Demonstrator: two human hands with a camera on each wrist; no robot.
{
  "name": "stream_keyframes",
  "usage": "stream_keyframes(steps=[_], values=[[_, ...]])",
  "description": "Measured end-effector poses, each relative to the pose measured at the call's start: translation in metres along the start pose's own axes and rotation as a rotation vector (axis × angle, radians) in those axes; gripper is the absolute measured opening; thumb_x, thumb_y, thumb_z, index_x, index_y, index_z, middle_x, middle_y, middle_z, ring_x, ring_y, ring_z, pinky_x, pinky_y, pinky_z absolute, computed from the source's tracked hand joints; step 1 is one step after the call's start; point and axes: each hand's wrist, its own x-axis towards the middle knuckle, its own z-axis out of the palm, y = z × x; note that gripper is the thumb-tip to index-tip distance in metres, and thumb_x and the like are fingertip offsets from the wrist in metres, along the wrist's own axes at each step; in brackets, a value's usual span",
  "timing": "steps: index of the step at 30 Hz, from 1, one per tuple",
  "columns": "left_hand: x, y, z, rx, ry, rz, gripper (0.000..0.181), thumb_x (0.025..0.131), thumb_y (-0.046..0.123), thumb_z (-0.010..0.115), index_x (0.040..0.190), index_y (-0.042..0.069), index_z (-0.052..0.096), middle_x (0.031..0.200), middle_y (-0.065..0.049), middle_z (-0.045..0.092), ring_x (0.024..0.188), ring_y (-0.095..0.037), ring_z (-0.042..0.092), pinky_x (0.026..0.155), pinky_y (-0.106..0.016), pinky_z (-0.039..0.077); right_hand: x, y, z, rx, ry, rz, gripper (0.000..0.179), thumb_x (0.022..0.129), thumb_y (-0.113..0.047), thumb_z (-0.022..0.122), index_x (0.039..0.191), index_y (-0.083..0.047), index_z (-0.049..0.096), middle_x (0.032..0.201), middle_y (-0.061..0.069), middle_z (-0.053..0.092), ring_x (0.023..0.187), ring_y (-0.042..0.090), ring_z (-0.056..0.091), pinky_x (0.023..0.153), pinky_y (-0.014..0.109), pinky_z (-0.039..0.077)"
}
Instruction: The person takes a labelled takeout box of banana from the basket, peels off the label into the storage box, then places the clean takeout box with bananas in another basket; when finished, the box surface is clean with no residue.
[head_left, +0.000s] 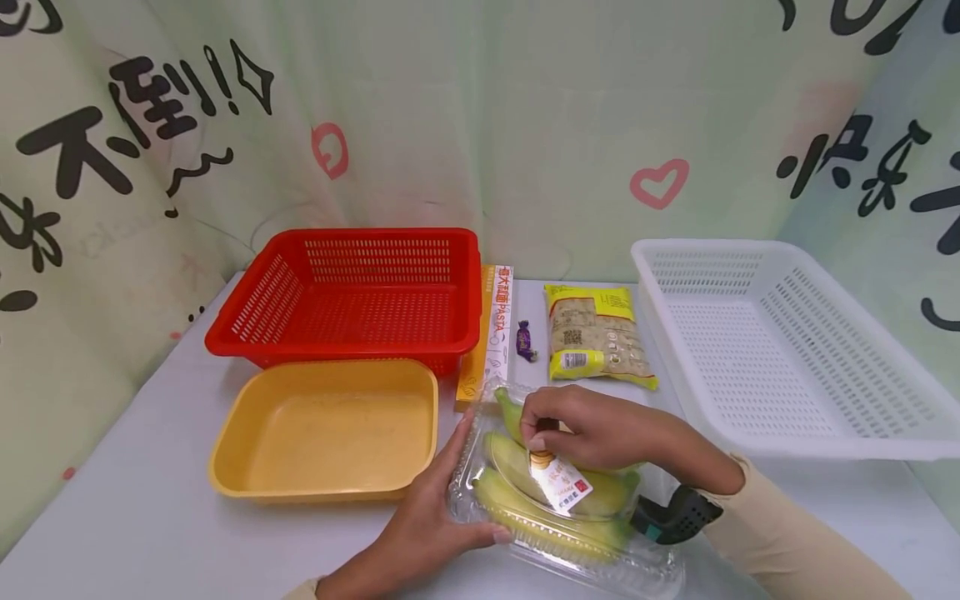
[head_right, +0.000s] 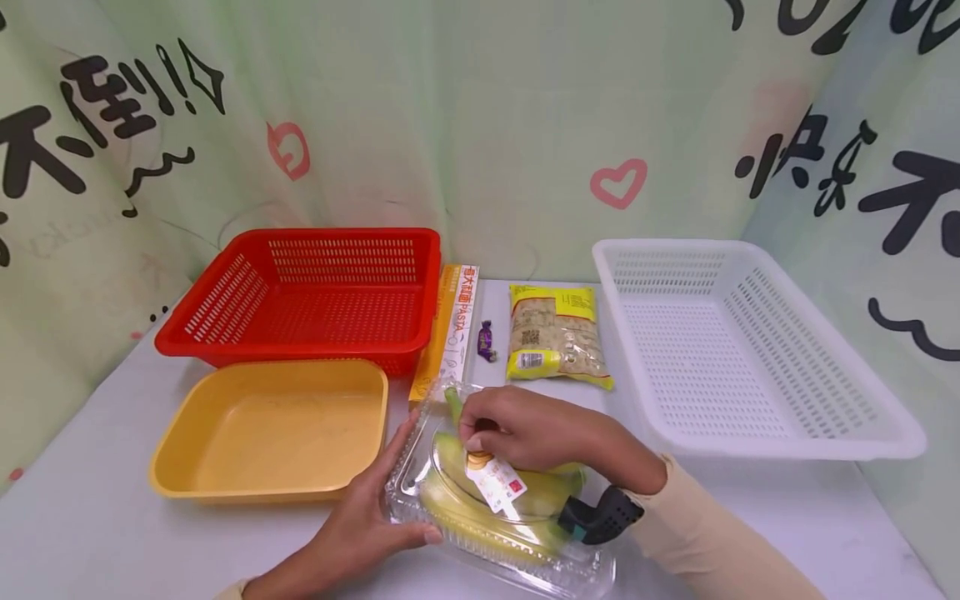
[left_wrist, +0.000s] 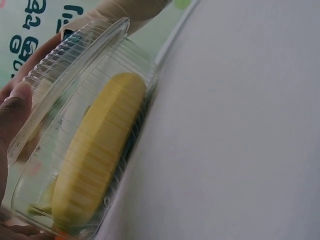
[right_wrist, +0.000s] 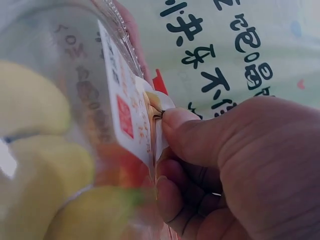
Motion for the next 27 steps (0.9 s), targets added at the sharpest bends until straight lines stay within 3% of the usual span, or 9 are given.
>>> stream_keyframes(steps=[27], values=[[0.001,0.0003,0.0005,0.03,0.004,-0.006,0.121,0.067,0.031,0.09,0.158,0.025,0.011,0.16,0.012,0.014,0.144,-0.009,0.015,0.115,-0.034,0.02,-0.0086,0.0056,-0.0019,0.147,0.028,-0.065,0.006,0.097,-0.016,0.061,0.091,-0.013,0.06,0.084,-0.007,0.058,0.083,0.014,0.055,0.074,0.026,0.047]])
